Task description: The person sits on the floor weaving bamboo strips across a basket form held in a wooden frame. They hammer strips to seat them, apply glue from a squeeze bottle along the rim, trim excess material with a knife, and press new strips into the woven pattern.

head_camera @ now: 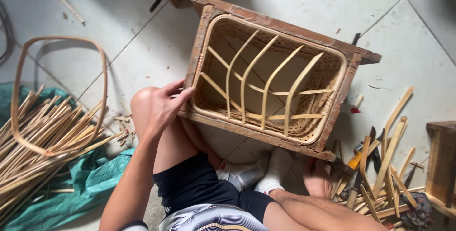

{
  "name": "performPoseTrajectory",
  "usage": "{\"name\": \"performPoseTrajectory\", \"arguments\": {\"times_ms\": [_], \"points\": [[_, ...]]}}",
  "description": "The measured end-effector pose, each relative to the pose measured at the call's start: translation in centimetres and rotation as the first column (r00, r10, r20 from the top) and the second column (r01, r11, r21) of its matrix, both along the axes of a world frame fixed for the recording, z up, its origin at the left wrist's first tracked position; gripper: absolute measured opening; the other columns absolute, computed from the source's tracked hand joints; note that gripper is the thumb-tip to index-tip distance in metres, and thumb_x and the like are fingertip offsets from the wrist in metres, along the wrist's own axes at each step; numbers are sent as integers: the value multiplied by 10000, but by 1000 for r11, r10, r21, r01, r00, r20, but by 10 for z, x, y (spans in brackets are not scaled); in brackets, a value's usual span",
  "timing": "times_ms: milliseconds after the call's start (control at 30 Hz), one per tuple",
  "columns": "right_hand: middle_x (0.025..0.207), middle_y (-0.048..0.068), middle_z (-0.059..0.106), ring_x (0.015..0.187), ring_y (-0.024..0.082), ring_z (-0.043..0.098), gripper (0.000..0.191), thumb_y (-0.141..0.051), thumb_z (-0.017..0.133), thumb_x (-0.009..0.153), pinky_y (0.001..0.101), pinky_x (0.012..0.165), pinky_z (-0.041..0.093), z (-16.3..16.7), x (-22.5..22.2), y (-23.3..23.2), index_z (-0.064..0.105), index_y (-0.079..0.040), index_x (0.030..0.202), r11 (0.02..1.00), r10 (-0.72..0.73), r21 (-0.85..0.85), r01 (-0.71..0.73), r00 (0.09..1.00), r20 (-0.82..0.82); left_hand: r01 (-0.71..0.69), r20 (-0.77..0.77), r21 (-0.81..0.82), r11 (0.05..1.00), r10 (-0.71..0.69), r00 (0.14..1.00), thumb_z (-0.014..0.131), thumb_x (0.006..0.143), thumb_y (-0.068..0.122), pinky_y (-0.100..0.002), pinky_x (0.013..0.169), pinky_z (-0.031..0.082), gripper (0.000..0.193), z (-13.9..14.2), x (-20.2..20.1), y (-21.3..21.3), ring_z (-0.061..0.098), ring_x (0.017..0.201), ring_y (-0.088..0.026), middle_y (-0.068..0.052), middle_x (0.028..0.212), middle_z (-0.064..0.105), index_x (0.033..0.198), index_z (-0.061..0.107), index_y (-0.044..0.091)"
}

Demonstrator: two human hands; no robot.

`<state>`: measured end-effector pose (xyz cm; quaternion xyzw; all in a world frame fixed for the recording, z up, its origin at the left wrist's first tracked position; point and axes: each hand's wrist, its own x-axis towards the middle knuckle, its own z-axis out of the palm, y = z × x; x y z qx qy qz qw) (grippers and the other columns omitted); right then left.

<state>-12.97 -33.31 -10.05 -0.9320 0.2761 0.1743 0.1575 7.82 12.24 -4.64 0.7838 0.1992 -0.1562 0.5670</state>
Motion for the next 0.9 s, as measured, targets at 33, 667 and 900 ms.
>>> {"name": "performPoseTrajectory", "arguments": {"times_ms": [33, 667, 900], "points": [[1082, 220, 694, 1015, 421, 652, 341, -272, 672, 877, 497, 854, 517, 1, 1, 3, 702, -84, 1160, 1000, 9, 7, -9, 1000, 0, -13, -23, -96, 995, 11, 1000, 782, 882, 237, -261, 784, 572, 492, -3, 6, 4, 701, 884, -131, -131, 1029, 787, 1304, 696, 0], [1149, 240, 668, 1004, 378, 681, 499, -155, 769, 901, 432, 863, 535, 44, 171, -54, 601, 16, 1339, 989, -120, 139, 56, 855, 505, -171, 380, 438, 882, -9, 925, 591, 1165, 342, -318, 613, 438, 405, -11, -18, -24, 520, 639, -121, -64, 702, 608, 1001, 749, 8], [1075, 159, 679, 935, 210, 661, 179, -142, 655, 1103, 336, 831, 553, 43, 183, -58, 594, 7, 1181, 927, -277, 363, 92, 820, 500, -165, 195, 441, 882, 85, 977, 547, 1102, 468, -339, 612, 457, 511, -5, 0, -20, 586, 622, -154, -117, 672, 655, 989, 794, 35]]}}
